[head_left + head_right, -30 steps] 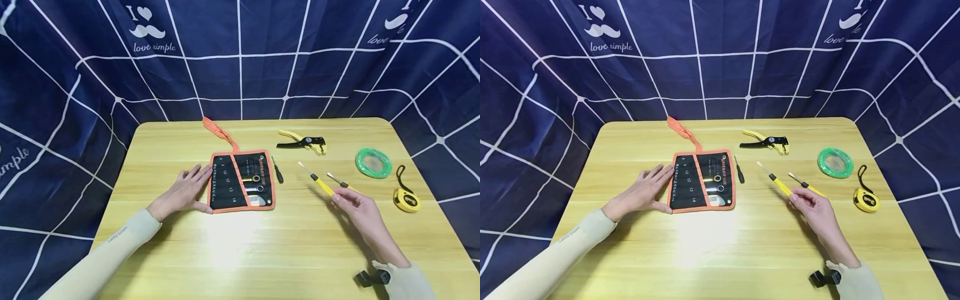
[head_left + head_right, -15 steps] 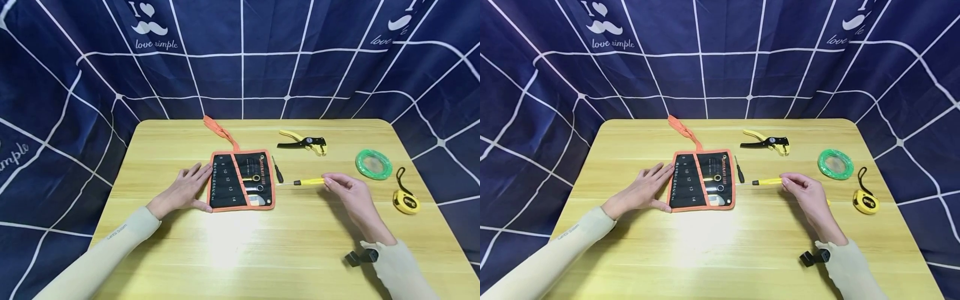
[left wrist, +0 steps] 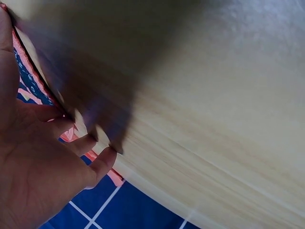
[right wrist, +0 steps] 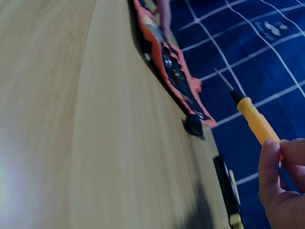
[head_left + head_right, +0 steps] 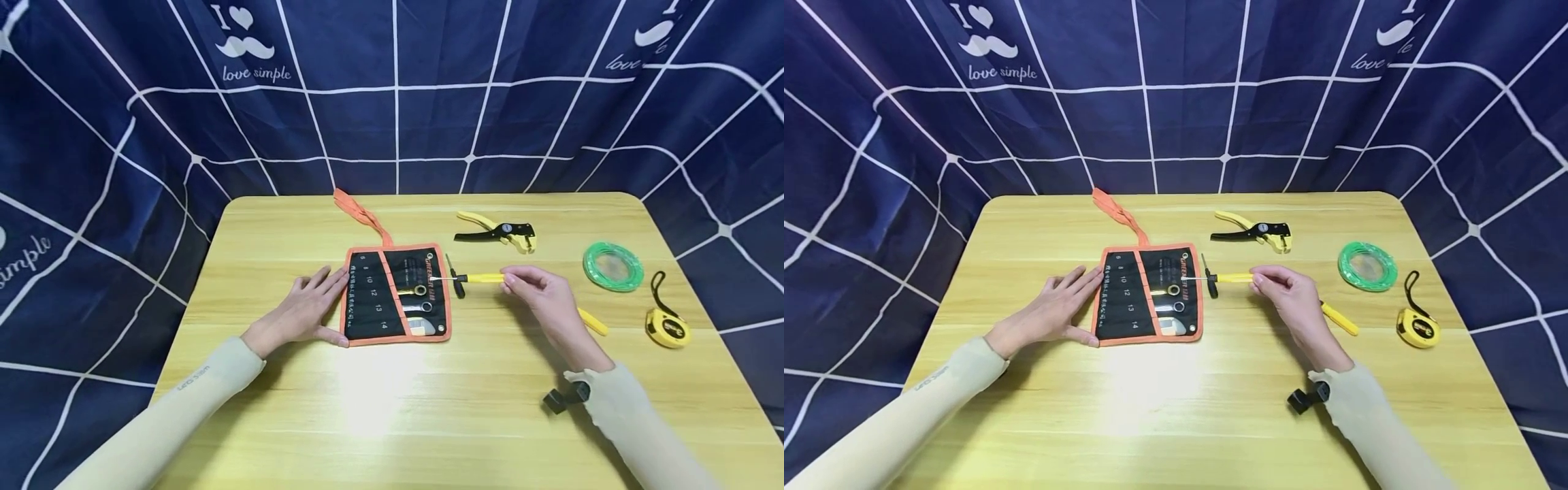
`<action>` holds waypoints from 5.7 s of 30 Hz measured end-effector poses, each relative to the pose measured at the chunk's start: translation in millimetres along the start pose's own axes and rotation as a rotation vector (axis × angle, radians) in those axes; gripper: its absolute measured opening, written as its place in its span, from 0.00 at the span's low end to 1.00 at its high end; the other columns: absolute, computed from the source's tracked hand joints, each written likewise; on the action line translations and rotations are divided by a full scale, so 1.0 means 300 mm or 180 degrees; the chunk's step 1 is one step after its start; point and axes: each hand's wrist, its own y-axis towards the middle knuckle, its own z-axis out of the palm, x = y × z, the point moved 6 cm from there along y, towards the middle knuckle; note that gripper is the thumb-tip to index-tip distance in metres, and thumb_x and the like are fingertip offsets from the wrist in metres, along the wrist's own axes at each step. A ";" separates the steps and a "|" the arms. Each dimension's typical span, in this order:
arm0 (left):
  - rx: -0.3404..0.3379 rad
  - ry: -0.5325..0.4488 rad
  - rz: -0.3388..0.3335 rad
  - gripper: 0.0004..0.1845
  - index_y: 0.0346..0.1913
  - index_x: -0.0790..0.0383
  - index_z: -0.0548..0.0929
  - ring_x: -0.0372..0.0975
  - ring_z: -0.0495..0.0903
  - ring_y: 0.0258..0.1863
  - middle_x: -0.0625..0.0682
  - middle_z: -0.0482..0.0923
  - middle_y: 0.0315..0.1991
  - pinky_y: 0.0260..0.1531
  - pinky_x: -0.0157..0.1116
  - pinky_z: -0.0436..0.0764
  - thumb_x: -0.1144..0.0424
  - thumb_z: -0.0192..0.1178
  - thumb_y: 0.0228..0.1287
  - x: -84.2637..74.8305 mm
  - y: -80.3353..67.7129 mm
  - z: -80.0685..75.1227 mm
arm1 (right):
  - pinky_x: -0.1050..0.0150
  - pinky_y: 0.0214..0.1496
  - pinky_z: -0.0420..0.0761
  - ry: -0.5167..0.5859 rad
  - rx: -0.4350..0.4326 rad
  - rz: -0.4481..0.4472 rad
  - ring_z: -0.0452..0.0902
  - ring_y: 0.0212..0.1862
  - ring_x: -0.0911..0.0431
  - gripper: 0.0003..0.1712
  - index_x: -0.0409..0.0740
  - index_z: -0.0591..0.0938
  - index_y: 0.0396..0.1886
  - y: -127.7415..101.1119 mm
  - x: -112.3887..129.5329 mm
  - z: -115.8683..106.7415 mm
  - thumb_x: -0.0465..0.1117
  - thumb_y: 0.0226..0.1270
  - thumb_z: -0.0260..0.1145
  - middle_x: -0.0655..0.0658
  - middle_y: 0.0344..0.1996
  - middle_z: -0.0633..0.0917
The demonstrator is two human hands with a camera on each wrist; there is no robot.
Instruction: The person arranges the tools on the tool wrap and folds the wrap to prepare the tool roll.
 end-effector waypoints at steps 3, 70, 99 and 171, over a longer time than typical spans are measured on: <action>0.0023 -0.0013 0.0025 0.72 0.87 0.71 0.54 0.65 0.50 0.84 0.64 0.49 0.88 0.68 0.68 0.63 0.25 0.74 0.55 0.001 0.008 -0.004 | 0.66 0.52 0.85 -0.0213 0.0037 -0.0046 0.91 0.43 0.60 0.19 0.23 0.85 0.59 0.031 0.005 0.037 0.33 0.78 0.73 0.42 0.43 0.93; -0.0002 -0.0005 0.0001 0.72 0.87 0.70 0.55 0.64 0.50 0.85 0.62 0.49 0.88 0.68 0.66 0.63 0.25 0.75 0.54 0.004 0.006 0.005 | 0.62 0.41 0.79 -0.2027 0.1089 -0.0001 0.80 0.36 0.55 0.12 0.32 0.89 0.52 0.222 -0.003 0.424 0.31 0.74 0.66 0.43 0.37 0.90; -0.0042 -0.0010 0.0007 0.71 0.87 0.70 0.56 0.65 0.50 0.84 0.62 0.50 0.88 0.68 0.67 0.63 0.26 0.76 0.54 -0.002 0.006 0.004 | 0.53 0.53 0.79 -0.2254 0.1332 -0.0115 0.79 0.42 0.51 0.07 0.38 0.92 0.46 0.237 -0.012 0.484 0.33 0.80 0.69 0.44 0.39 0.89; -0.0128 0.0037 0.0080 0.70 0.88 0.66 0.55 0.63 0.50 0.85 0.60 0.50 0.88 0.68 0.66 0.63 0.24 0.73 0.56 0.010 -0.002 0.010 | 0.69 0.56 0.83 -0.0631 0.0187 -0.0212 0.85 0.50 0.55 0.18 0.30 0.82 0.63 0.024 0.085 0.079 0.36 0.81 0.69 0.46 0.49 0.89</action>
